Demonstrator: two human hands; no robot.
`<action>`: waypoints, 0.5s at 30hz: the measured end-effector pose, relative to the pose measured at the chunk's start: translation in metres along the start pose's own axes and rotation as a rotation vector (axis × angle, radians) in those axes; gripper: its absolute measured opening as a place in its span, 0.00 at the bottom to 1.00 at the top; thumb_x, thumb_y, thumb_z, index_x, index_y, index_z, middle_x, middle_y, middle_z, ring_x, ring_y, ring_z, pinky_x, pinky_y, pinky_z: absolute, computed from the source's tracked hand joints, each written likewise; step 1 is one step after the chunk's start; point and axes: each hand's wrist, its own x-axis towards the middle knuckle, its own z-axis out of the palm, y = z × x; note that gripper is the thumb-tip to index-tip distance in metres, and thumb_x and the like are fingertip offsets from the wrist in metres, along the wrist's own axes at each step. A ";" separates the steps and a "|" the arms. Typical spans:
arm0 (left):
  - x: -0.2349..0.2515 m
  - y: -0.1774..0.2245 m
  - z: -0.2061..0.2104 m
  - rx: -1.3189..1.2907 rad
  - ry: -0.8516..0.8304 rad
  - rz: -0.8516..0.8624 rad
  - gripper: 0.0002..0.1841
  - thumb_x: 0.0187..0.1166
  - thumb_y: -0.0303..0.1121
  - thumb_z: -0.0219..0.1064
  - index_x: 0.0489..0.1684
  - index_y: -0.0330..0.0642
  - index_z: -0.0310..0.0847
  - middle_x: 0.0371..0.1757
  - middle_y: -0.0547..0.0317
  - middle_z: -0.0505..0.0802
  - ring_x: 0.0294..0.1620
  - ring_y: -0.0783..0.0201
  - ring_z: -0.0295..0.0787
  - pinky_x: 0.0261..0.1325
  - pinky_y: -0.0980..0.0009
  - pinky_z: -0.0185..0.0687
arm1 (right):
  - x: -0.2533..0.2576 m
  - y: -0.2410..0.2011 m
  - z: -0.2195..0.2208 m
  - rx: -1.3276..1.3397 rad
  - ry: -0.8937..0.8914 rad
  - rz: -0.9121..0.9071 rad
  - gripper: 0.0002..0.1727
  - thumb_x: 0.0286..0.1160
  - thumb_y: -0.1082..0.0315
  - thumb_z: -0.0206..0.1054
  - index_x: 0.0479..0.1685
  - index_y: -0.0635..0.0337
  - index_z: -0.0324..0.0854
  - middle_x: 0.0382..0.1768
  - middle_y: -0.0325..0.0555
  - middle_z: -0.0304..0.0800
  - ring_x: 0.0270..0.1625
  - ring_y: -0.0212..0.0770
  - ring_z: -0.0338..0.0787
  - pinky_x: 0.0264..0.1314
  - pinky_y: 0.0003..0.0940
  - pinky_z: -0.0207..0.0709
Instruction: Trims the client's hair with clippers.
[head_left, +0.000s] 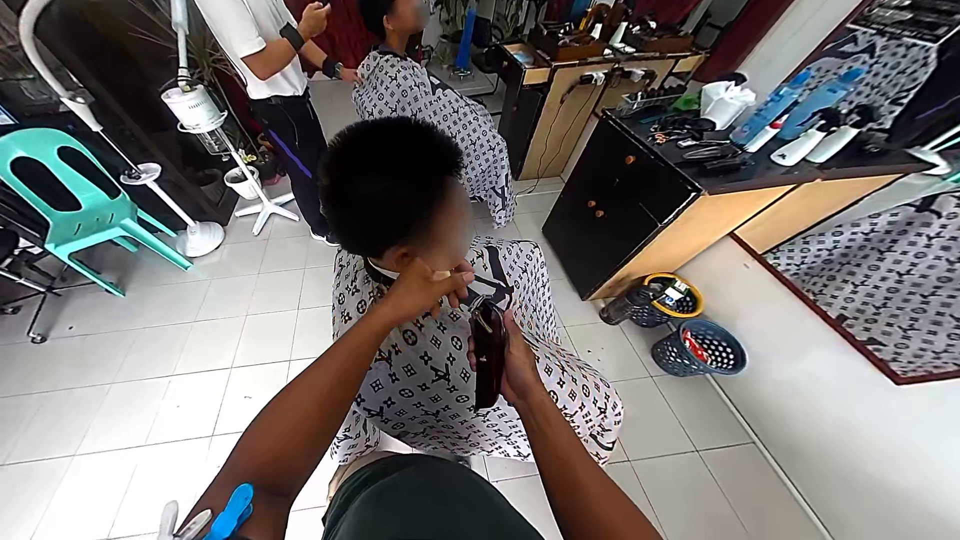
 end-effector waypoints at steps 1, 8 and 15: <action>-0.002 -0.005 0.002 -0.012 0.035 0.069 0.09 0.86 0.30 0.64 0.56 0.39 0.84 0.32 0.61 0.93 0.23 0.75 0.85 0.23 0.81 0.78 | 0.000 -0.002 -0.001 -0.020 0.000 -0.004 0.40 0.93 0.44 0.20 0.63 0.67 0.72 0.26 0.46 0.84 0.22 0.38 0.86 0.24 0.29 0.84; -0.039 -0.008 0.005 0.174 0.199 0.190 0.14 0.82 0.29 0.67 0.62 0.35 0.83 0.40 0.61 0.94 0.33 0.74 0.91 0.33 0.78 0.87 | 0.021 -0.035 0.013 -0.101 -0.060 -0.133 0.23 0.90 0.55 0.43 0.64 0.67 0.68 0.29 0.44 0.85 0.25 0.36 0.87 0.29 0.30 0.87; -0.024 -0.027 -0.032 0.590 0.724 0.328 0.11 0.78 0.35 0.73 0.49 0.38 0.93 0.42 0.52 0.96 0.44 0.62 0.92 0.54 0.60 0.85 | 0.045 -0.060 0.059 -0.414 -0.151 -0.109 0.20 0.89 0.58 0.58 0.69 0.61 0.73 0.37 0.48 0.86 0.32 0.39 0.89 0.39 0.35 0.88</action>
